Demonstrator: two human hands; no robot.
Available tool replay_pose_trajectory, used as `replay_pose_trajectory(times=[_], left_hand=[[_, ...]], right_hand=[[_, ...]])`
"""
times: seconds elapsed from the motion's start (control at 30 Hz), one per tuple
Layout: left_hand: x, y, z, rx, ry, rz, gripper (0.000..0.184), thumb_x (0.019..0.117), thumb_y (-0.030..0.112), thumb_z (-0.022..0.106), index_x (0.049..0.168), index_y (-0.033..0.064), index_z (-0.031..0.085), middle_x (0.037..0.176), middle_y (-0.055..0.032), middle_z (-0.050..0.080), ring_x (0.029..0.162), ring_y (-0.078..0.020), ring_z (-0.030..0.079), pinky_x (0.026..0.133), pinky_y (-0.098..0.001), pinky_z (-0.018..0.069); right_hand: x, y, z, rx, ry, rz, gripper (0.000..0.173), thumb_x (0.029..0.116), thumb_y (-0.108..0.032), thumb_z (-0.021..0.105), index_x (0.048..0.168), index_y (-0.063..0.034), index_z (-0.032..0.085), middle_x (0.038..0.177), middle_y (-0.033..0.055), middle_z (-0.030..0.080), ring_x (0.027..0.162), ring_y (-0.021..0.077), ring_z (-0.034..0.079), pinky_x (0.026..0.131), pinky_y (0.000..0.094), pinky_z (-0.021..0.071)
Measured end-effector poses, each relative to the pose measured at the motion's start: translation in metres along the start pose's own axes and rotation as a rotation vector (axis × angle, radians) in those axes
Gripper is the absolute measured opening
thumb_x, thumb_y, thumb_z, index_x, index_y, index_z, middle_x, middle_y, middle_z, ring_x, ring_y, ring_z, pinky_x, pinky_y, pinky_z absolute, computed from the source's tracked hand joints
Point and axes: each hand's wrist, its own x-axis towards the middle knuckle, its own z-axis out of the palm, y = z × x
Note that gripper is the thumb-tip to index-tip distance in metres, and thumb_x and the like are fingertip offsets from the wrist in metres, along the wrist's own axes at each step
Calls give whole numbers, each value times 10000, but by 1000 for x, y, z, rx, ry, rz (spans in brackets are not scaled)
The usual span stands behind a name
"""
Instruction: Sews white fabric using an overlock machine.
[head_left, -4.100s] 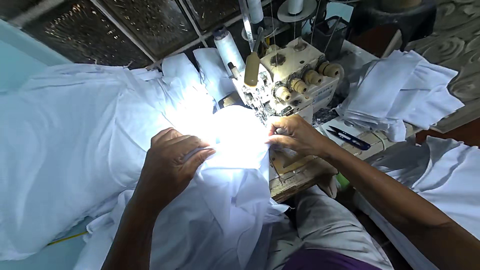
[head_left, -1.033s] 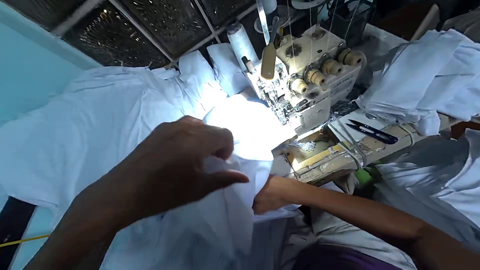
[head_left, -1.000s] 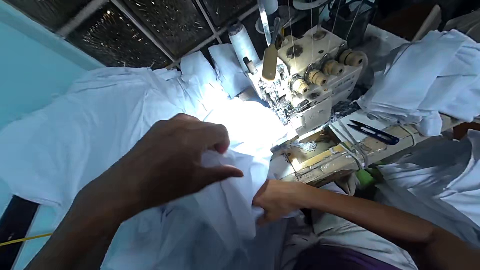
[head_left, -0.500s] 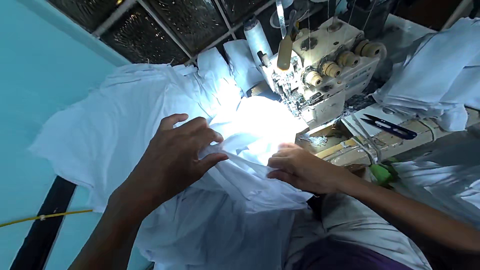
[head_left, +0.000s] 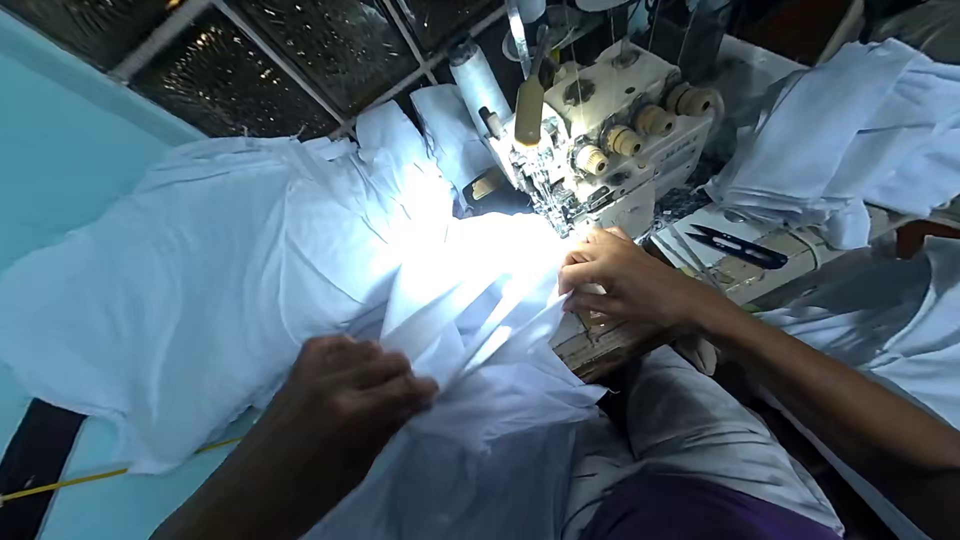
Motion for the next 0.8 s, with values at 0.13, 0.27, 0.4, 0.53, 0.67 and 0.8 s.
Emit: replay_pose_trajectory(times=[0.13,0.27,0.4,0.53,0.67,0.8], left_hand=[[-4,-1,-18,-485,-88,81,295,1098,309,468,1009,91,645,977,-30,638,1089,-81,582,1115,-303,344],[-5,-24,-31,-485,67,-97,268,1069,335,518,968,139,670,1003,53,667,1141,-48,612,1132,-352,419],[0,-47,-36,-482,214,-341,294,1036,394,549,899,163,669,999,119,653,1131,-15,601,1118,-315,429],[16,-46,-37,-444,268,-493,192,968,132,487,840,74,618,934,119,626,1019,56,584,982,-181,463],[20,-49,-40,-338,272,-460,125,914,127,603,853,27,644,940,72,646,1044,1,578,1016,-244,442],[20,-45,-44,-218,262,-410,143,852,139,697,835,-1,670,907,22,645,1039,-71,566,1085,-342,358]], right_hand=[[12,5,-8,-51,146,75,116,923,-181,704,913,-78,757,919,127,670,968,338,621,859,511,448],[23,16,4,-70,305,124,227,935,-251,699,866,-39,742,910,135,667,931,320,616,822,481,442],[22,12,17,-79,402,142,171,896,-214,740,852,-49,732,885,126,664,883,292,617,811,468,434],[26,-9,23,-106,408,77,105,902,-181,730,910,-93,787,983,136,680,919,306,628,810,459,487],[42,-25,23,-98,390,31,137,938,-202,687,905,-112,786,894,109,678,876,284,636,797,450,460],[55,-30,20,-66,405,16,129,933,-195,686,882,-103,760,802,76,636,793,245,604,754,431,434]])
